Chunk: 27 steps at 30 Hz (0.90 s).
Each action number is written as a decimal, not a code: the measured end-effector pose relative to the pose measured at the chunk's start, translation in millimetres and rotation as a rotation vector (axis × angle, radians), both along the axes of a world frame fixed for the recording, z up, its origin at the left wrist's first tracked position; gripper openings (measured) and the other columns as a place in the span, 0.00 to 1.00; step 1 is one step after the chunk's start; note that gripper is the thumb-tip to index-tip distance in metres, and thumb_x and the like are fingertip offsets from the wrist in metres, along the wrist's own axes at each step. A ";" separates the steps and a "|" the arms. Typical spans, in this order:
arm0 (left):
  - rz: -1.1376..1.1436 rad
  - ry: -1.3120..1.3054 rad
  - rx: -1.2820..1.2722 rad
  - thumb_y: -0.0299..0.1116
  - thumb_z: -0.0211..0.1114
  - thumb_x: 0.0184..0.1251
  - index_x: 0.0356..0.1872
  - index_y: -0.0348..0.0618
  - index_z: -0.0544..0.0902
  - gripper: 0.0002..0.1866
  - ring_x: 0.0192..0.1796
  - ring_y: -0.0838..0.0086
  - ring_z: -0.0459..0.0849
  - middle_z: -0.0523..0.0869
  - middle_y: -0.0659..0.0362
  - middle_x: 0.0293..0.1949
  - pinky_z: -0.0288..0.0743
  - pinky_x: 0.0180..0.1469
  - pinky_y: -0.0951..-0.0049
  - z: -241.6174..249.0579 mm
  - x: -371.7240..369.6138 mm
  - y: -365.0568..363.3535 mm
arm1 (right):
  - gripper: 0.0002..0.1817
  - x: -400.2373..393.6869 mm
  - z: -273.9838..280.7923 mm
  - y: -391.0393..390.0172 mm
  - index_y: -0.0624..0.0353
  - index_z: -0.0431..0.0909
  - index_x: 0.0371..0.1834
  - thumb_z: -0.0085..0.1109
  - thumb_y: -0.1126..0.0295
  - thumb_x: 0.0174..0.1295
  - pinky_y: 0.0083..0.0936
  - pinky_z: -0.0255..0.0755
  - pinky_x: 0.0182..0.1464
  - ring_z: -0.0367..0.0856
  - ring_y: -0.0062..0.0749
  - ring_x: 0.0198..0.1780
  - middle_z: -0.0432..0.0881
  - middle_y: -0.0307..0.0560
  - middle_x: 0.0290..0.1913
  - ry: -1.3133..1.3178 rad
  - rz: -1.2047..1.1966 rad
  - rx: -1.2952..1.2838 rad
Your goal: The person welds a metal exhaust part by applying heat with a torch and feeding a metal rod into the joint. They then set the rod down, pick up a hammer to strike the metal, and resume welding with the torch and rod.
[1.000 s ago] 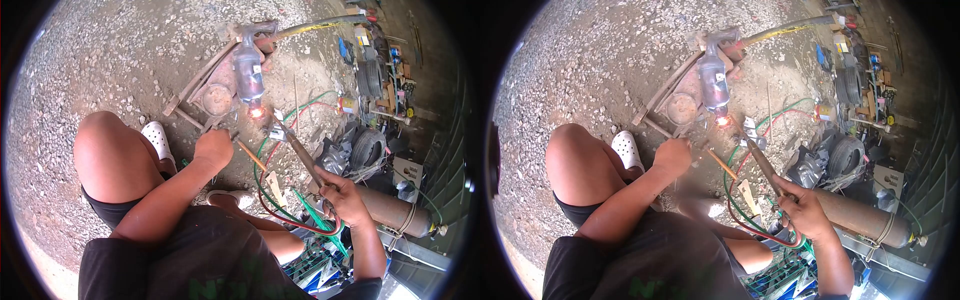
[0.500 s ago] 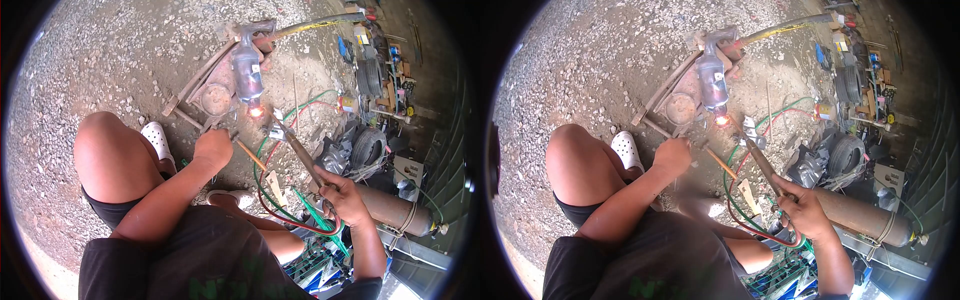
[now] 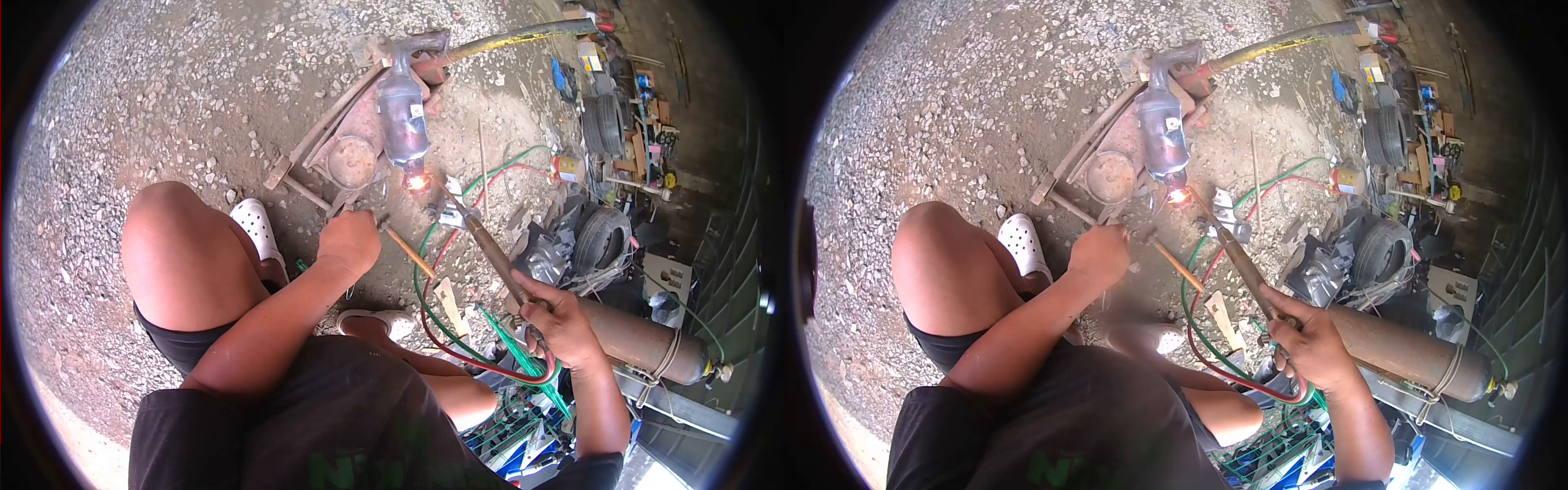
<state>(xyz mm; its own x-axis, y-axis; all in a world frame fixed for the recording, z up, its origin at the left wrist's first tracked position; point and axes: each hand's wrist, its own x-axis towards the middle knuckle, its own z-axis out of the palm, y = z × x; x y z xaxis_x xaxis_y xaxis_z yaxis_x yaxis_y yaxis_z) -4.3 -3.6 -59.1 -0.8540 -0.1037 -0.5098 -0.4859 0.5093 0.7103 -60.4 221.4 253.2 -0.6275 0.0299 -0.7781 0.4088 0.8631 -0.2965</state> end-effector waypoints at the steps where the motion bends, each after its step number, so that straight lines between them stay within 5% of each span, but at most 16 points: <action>1: 0.000 0.000 0.000 0.30 0.57 0.79 0.53 0.38 0.93 0.17 0.57 0.40 0.95 0.95 0.37 0.52 0.89 0.63 0.45 -0.7 0.0 0.7 | 0.30 0.2 -0.3 0.1 0.51 0.75 0.86 0.61 0.76 0.83 0.21 0.71 0.17 0.79 0.16 0.22 0.80 0.33 0.28 0.001 -0.005 -0.002; 16: 0.021 -0.025 0.005 0.30 0.57 0.79 0.52 0.37 0.94 0.17 0.57 0.41 0.95 0.95 0.37 0.52 0.89 0.63 0.45 10.5 -2.3 -2.8 | 0.30 -0.1 -0.7 -0.2 0.50 0.76 0.86 0.61 0.76 0.83 0.21 0.70 0.17 0.79 0.15 0.21 0.80 0.32 0.26 0.001 -0.005 -0.006; 19: 0.021 -0.001 -0.013 0.36 0.57 0.85 0.52 0.39 0.91 0.16 0.54 0.39 0.94 0.94 0.38 0.47 0.87 0.60 0.42 5.6 -1.4 -1.2 | 0.30 0.1 -0.1 -1.3 0.50 0.76 0.86 0.61 0.77 0.83 0.20 0.70 0.18 0.79 0.15 0.21 0.80 0.32 0.27 -0.007 -0.003 -0.002; 27: 0.009 -0.041 -0.005 0.30 0.57 0.79 0.53 0.38 0.94 0.17 0.58 0.41 0.95 0.95 0.37 0.54 0.89 0.63 0.46 15.2 -2.8 -6.6 | 0.30 1.3 0.2 -5.1 0.50 0.76 0.86 0.61 0.77 0.83 0.21 0.71 0.21 0.78 0.16 0.22 0.80 0.32 0.29 -0.003 0.012 0.024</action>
<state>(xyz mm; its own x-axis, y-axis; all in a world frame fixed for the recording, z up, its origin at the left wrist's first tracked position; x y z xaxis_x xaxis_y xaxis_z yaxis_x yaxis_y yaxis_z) -7.1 -10.3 -43.9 -0.8315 -0.1140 -0.5437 -0.5190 0.5086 0.6870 -59.1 216.2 253.4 -0.6252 0.0413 -0.7794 0.3997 0.8746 -0.2743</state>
